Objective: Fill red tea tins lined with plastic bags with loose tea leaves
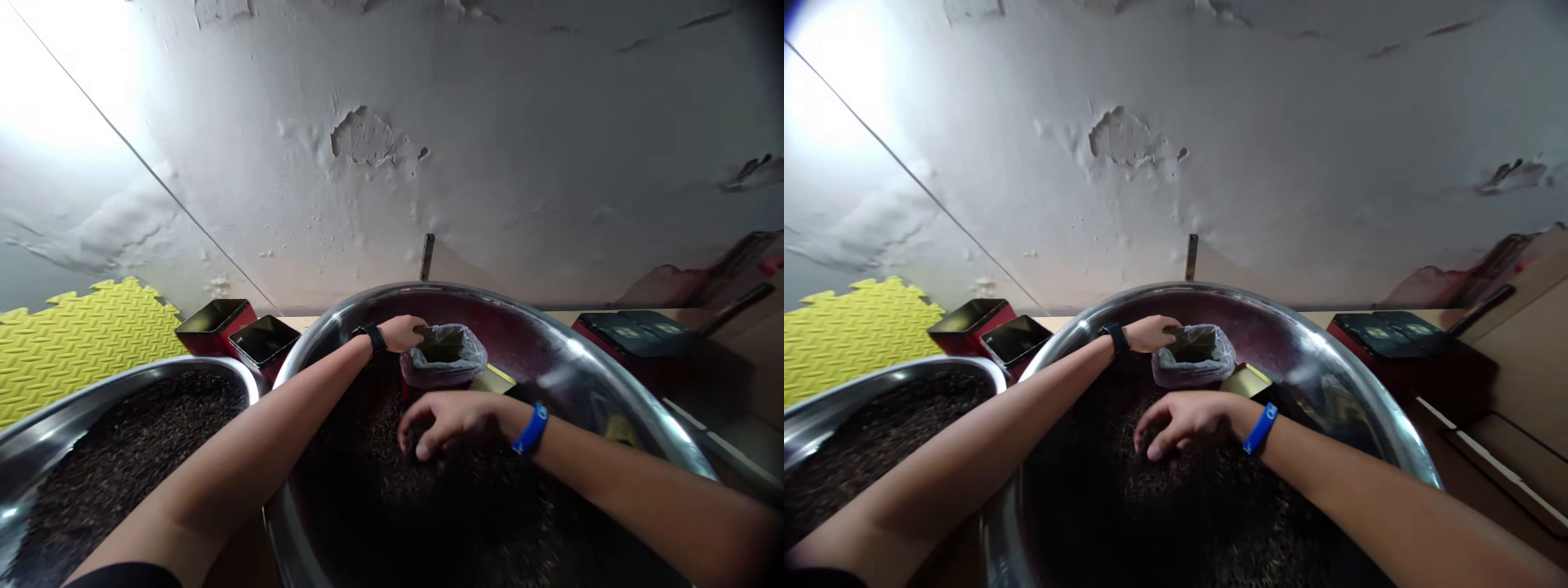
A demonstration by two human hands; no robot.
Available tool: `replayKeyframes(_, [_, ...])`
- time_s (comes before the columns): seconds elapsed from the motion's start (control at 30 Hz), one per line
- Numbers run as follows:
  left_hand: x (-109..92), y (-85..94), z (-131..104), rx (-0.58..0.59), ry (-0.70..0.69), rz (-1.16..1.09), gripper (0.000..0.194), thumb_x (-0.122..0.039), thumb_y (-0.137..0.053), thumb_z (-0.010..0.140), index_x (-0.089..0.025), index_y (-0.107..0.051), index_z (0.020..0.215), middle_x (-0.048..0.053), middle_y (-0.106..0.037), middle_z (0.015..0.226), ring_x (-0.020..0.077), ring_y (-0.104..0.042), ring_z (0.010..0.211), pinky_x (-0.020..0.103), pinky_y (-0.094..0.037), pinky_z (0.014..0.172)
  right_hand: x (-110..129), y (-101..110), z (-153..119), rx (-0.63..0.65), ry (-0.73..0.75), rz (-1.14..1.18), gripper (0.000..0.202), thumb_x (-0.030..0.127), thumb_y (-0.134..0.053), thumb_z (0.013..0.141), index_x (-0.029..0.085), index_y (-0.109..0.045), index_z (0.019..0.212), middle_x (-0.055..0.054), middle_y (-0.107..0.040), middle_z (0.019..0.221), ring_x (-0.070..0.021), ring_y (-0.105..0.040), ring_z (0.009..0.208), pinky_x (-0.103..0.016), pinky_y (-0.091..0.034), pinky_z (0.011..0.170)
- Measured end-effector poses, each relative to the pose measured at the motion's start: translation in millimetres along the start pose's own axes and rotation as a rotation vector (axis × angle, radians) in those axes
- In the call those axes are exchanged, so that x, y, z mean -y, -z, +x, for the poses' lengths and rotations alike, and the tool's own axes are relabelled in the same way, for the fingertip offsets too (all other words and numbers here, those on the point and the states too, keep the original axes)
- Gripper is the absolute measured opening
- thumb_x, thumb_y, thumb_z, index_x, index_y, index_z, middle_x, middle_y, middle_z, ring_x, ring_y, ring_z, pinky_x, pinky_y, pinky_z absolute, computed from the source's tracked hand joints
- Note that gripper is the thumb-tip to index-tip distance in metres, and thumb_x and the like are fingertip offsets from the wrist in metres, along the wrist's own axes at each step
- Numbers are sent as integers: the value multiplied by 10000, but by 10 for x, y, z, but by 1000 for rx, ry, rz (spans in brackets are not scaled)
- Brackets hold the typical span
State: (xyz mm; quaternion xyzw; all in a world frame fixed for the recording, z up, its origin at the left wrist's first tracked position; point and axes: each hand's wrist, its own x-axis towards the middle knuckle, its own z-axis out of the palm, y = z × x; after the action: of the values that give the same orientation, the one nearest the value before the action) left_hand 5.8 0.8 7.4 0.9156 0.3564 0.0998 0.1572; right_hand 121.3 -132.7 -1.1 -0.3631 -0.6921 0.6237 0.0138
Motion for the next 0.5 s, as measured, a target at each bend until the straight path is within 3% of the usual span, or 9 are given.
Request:
replayKeyframes(0.03, [-5,0,-3,3,0,-1,373,-232,-441,719,-180,-570,1065,30,-628,920,138,-559,770,199,-416,671,51,47,-49,7,26,116,358,311,-657,630,177,-582,954,9,-561,782,-37,-467,549,-146,-368,473])
replayKeyframes(0.1, [-19,1,-10,12,4,-9,373,-234,-432,725,-175,-566,1069,38,-625,940,142,-559,782,201,-415,674,124,156,-152,-113,115,303,342,291,-644,654,176,-554,963,-9,-554,843,-49,-504,620,-160,-408,541])
replayKeyframes(0.23, [-34,12,-15,50,-25,-16,352,-219,-427,725,-156,-570,1040,50,-625,930,148,-558,773,197,-412,640,103,416,-271,-541,263,390,344,308,-581,718,202,-509,1037,-42,-568,927,-108,-551,771,-257,-451,708])
replayKeyframes(0.3, [-33,11,-9,59,-31,-16,339,-203,-422,722,-158,-573,1021,45,-627,903,144,-557,757,194,-408,625,33,519,-262,-779,230,161,336,294,-577,712,188,-540,1028,-63,-581,953,-150,-552,838,-321,-432,794])
replayKeyframes(0.37, [-34,5,-1,55,-13,-18,327,-194,-407,727,-162,-577,1005,40,-627,896,141,-557,755,194,-406,626,-24,563,-230,-935,171,-227,263,247,-581,692,172,-604,943,-80,-588,993,-204,-526,941,-374,-375,883])
replayKeyframes(0.43, [-40,1,-1,49,8,-12,316,-197,-399,734,-160,-581,989,43,-626,900,141,-557,760,194,-405,627,-24,535,-208,-995,172,-571,195,210,-540,711,177,-639,876,-77,-590,1026,-223,-495,1007,-382,-322,934])
replayKeyframes(0.5, [-52,5,-12,46,-2,-2,311,-212,-407,737,-155,-578,989,49,-624,905,144,-557,761,194,-404,619,51,445,-216,-1042,239,-727,214,210,-456,768,189,-636,882,-63,-592,1025,-205,-503,991,-359,-333,920])
